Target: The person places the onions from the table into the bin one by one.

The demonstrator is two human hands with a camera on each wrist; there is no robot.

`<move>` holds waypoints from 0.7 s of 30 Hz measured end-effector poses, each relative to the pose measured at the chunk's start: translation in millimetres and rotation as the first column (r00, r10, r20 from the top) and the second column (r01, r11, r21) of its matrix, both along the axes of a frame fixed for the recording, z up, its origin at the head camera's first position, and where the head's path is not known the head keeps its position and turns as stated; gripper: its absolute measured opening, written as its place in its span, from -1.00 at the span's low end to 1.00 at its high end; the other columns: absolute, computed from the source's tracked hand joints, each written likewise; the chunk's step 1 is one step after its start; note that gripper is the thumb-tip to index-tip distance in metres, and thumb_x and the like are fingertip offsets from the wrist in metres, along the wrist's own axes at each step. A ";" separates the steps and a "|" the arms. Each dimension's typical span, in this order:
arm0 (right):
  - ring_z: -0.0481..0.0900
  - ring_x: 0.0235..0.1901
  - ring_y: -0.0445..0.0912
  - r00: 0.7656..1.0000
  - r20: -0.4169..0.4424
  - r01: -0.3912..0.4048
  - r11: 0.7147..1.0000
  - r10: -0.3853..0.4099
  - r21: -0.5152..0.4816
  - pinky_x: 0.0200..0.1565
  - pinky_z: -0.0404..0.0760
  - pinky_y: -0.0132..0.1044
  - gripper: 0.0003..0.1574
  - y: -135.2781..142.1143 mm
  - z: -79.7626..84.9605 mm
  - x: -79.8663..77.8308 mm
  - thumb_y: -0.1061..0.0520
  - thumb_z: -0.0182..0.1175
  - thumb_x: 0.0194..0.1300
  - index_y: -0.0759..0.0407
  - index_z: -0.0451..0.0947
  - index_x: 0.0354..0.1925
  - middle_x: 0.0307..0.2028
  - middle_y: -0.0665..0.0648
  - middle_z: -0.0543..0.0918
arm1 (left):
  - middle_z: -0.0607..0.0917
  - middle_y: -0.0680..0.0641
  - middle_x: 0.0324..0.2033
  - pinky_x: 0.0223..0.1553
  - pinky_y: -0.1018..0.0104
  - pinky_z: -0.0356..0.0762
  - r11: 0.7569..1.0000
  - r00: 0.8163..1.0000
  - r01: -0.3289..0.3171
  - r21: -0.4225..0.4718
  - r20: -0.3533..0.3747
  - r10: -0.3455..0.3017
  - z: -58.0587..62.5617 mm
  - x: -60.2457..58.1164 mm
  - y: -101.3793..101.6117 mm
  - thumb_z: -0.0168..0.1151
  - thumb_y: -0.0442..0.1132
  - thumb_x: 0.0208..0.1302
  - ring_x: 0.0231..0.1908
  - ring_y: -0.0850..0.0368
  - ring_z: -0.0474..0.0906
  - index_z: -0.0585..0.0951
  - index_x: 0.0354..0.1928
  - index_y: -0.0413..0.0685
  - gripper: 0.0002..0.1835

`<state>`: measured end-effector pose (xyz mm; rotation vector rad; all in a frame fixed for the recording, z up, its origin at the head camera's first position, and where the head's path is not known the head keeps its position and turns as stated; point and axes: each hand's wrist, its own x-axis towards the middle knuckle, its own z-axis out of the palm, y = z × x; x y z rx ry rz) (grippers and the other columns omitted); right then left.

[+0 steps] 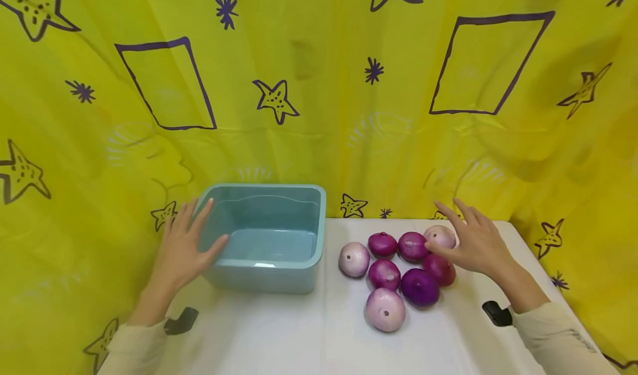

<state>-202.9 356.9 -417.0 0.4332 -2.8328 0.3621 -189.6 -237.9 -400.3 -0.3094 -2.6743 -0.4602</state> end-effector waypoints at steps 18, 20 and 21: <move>0.18 0.20 0.73 0.990 0.126 -0.038 0.990 0.055 -0.137 -0.02 0.20 0.69 0.21 23.2 -19.6 -24.2 -0.13 0.48 0.20 0.19 0.07 0.58 0.37 0.66 0.15 | 0.16 -0.36 0.53 0.40 -0.46 -0.07 0.999 0.994 0.012 0.044 -0.107 -0.008 -9.4 5.3 -21.5 0.27 0.14 0.29 0.48 -0.48 0.06 0.15 0.62 0.24 -0.10; 0.21 0.20 0.69 0.987 0.134 -0.064 0.985 0.086 -0.159 0.00 0.22 0.67 0.17 28.2 -21.9 -27.3 -0.08 0.49 0.20 0.26 0.12 0.54 0.34 0.67 0.19 | 0.15 -0.36 0.53 0.31 -0.52 0.08 0.997 0.996 0.005 0.079 -0.088 0.002 -12.2 6.6 -23.5 0.30 0.11 0.30 0.45 -0.50 0.11 0.16 0.61 0.20 -0.11; 0.24 0.19 0.66 0.985 0.145 -0.073 0.983 0.098 -0.167 0.00 0.25 0.65 0.14 30.2 -22.5 -28.4 -0.06 0.49 0.21 0.29 0.14 0.53 0.33 0.67 0.21 | 0.13 -0.35 0.54 0.26 -0.56 0.13 0.994 0.998 -0.001 0.107 -0.066 0.009 -13.8 7.9 -24.7 0.30 0.09 0.31 0.44 -0.50 0.13 0.16 0.61 0.19 -0.11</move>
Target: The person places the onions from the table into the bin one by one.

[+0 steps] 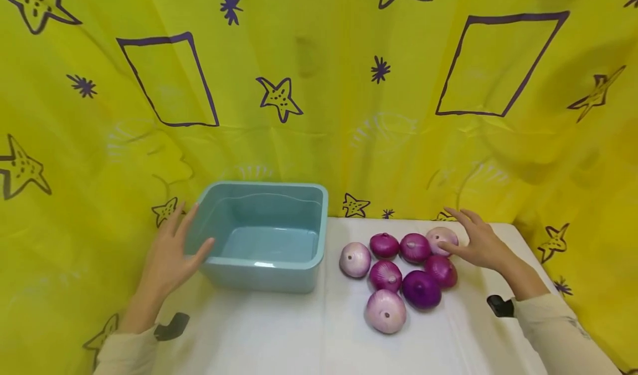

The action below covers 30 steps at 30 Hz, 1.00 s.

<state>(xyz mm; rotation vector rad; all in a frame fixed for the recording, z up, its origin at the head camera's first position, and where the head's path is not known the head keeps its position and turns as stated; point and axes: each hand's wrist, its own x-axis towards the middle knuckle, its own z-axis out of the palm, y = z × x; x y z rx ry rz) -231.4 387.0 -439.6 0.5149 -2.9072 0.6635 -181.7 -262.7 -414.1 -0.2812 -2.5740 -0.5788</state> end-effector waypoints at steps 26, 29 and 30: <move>0.72 -0.21 0.26 0.967 0.250 -0.030 0.998 0.042 -0.053 -0.12 0.62 0.29 -0.03 17.6 -24.5 -10.6 0.04 0.47 0.23 0.39 0.23 0.39 -0.02 0.58 0.60 | 0.20 -0.31 0.49 -0.05 0.51 0.50 0.731 0.970 -0.008 0.682 0.184 -0.161 -41.9 33.3 -3.5 0.30 -0.32 0.40 0.32 -0.45 0.36 0.00 0.63 0.08 -0.09; 0.71 -0.18 0.29 0.967 0.253 -0.026 0.998 0.041 -0.062 -0.11 0.61 0.31 -0.03 18.1 -26.6 -9.7 0.06 0.46 0.24 0.40 0.22 0.41 -0.01 0.57 0.60 | 0.24 -0.28 0.48 0.02 0.37 0.56 0.749 0.975 -0.037 0.662 0.189 -0.119 -43.8 34.1 -0.3 0.33 -0.29 0.39 0.32 -0.44 0.38 0.03 0.63 0.10 -0.09; 0.70 -0.17 0.30 0.967 0.253 -0.024 0.997 0.040 -0.067 -0.11 0.61 0.31 -0.04 18.3 -27.6 -9.6 0.06 0.46 0.24 0.40 0.22 0.40 0.00 0.57 0.60 | 0.26 -0.26 0.48 0.06 0.26 0.58 0.755 0.976 -0.047 0.654 0.190 -0.103 -44.5 34.3 0.5 0.34 -0.27 0.39 0.31 -0.43 0.39 0.04 0.62 0.12 -0.09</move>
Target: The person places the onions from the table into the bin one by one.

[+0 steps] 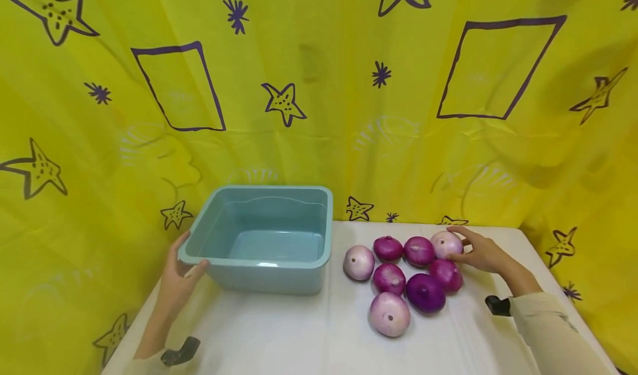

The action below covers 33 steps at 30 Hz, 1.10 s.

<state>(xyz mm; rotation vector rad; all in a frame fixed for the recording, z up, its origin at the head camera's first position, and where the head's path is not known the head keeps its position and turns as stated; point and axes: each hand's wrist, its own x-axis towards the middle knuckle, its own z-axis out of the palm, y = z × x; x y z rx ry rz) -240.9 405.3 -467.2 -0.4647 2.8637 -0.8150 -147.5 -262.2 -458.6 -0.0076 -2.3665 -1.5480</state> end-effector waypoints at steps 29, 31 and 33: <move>0.72 -0.18 0.26 0.981 -0.186 0.041 0.992 -0.063 -0.120 -0.34 0.64 -0.34 -0.05 -18.4 64.0 -14.6 0.08 0.49 0.24 0.25 0.25 0.44 -0.04 0.54 0.64 | 0.33 -0.16 0.47 0.10 0.33 0.53 0.996 0.996 -0.075 0.041 -0.053 0.077 -15.6 -2.5 4.8 0.38 -0.23 0.36 0.36 -0.35 0.39 0.11 0.60 0.22 -0.10; 0.74 -0.19 0.08 0.973 -0.219 0.043 0.989 -0.073 -0.141 -0.35 0.64 -0.34 -0.04 -21.4 75.4 -15.8 0.09 0.50 0.23 0.23 0.25 0.44 -0.01 0.54 0.63 | 0.33 -0.17 0.47 0.09 0.36 0.52 0.996 0.995 -0.077 0.039 -0.053 0.079 -15.6 -2.4 5.3 0.38 -0.23 0.36 0.36 -0.36 0.38 0.11 0.60 0.22 -0.11; 0.71 -0.23 -0.16 0.962 -0.264 0.027 0.986 -0.070 -0.163 -0.36 0.64 -0.35 -0.04 -25.8 88.1 -17.1 0.14 0.51 0.20 0.22 0.27 0.44 -0.01 0.54 0.64 | 0.34 -0.18 0.47 0.04 0.44 0.50 0.996 0.995 -0.080 0.046 -0.051 0.082 -15.3 -2.1 5.8 0.38 -0.23 0.36 0.35 -0.36 0.39 0.11 0.60 0.22 -0.11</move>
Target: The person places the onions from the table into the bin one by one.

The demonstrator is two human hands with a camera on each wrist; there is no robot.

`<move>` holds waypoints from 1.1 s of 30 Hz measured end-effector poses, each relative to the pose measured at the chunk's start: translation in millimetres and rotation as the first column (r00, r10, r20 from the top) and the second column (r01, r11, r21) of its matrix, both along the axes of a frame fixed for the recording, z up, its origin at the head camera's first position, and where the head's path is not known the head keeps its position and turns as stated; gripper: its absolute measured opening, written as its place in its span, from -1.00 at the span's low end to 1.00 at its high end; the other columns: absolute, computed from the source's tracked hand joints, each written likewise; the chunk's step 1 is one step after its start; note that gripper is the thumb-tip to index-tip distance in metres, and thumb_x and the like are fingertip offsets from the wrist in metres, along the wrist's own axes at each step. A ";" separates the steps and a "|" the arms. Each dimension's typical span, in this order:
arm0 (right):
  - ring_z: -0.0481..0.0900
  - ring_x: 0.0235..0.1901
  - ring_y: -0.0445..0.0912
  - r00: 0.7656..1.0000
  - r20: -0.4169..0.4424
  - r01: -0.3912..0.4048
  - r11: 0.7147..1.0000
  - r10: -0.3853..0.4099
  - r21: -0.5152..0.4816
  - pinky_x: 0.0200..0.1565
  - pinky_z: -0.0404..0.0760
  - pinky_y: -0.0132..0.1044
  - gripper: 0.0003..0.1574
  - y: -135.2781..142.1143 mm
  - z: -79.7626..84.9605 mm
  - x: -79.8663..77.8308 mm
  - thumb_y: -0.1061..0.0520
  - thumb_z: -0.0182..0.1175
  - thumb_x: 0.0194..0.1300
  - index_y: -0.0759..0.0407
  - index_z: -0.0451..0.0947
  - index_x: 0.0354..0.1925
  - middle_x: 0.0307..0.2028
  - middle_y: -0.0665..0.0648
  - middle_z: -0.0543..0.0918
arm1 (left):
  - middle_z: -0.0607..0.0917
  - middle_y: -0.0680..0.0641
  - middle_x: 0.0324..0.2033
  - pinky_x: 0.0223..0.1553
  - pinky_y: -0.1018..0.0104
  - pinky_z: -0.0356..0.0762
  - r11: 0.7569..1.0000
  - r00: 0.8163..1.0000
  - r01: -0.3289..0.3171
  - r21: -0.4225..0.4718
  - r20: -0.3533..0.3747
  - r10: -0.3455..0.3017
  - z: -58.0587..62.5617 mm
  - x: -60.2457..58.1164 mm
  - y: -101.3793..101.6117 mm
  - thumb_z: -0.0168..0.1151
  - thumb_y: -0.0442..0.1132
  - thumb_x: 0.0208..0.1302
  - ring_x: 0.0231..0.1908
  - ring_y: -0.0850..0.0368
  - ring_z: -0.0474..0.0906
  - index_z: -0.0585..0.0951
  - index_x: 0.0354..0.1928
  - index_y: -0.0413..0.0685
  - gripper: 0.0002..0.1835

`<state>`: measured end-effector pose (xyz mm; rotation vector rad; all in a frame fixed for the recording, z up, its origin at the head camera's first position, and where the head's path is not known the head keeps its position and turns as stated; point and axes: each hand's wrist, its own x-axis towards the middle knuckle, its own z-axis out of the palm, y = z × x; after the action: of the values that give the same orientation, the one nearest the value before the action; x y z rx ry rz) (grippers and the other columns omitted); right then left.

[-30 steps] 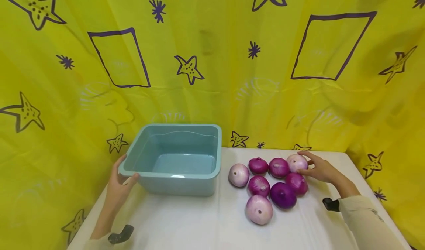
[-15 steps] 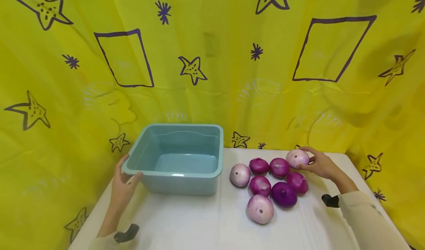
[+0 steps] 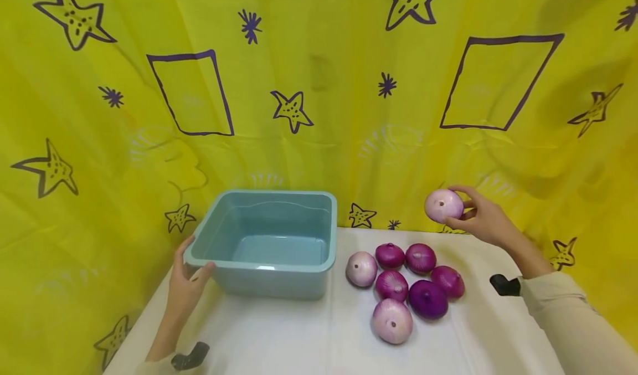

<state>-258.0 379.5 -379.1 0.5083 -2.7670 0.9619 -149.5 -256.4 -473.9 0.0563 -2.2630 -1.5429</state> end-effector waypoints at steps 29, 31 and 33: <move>0.70 -0.18 0.05 0.979 -0.010 -0.206 0.979 0.206 0.009 -0.18 0.66 -0.23 -0.11 -126.4 67.9 -29.9 0.04 0.55 0.16 0.03 0.37 0.37 -0.03 0.26 0.71 | 0.38 -0.18 0.44 -0.02 0.50 0.49 1.000 1.000 -0.015 0.000 0.000 0.015 -2.9 -0.8 2.5 0.35 -0.21 0.39 0.33 -0.32 0.42 0.12 0.58 0.22 -0.15; 0.71 -0.19 0.05 0.965 -0.012 -0.262 0.965 0.262 0.011 -0.15 0.68 -0.18 -0.12 -142.0 68.2 -35.5 0.06 0.54 0.17 0.07 0.37 0.37 -0.03 0.27 0.71 | 0.40 -0.19 0.43 0.02 0.35 0.55 1.000 1.000 -0.019 -0.007 -0.001 0.019 -2.7 -0.6 2.8 0.35 -0.21 0.38 0.32 -0.33 0.43 0.12 0.58 0.21 -0.15; 0.71 -0.20 0.06 0.950 -0.015 -0.312 0.950 0.312 0.010 -0.14 0.68 -0.14 -0.12 -158.0 68.4 -40.1 0.09 0.54 0.17 0.11 0.37 0.36 -0.03 0.28 0.71 | 0.40 -0.21 0.43 0.07 0.14 0.59 0.999 1.000 -0.025 -0.021 -0.002 0.025 -2.3 -0.1 3.1 0.35 -0.21 0.39 0.31 -0.34 0.44 0.12 0.58 0.18 -0.16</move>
<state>-298.1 221.5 -310.7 0.9737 -2.7260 1.0013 -149.6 -253.3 -476.2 0.0768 -2.2679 -1.5061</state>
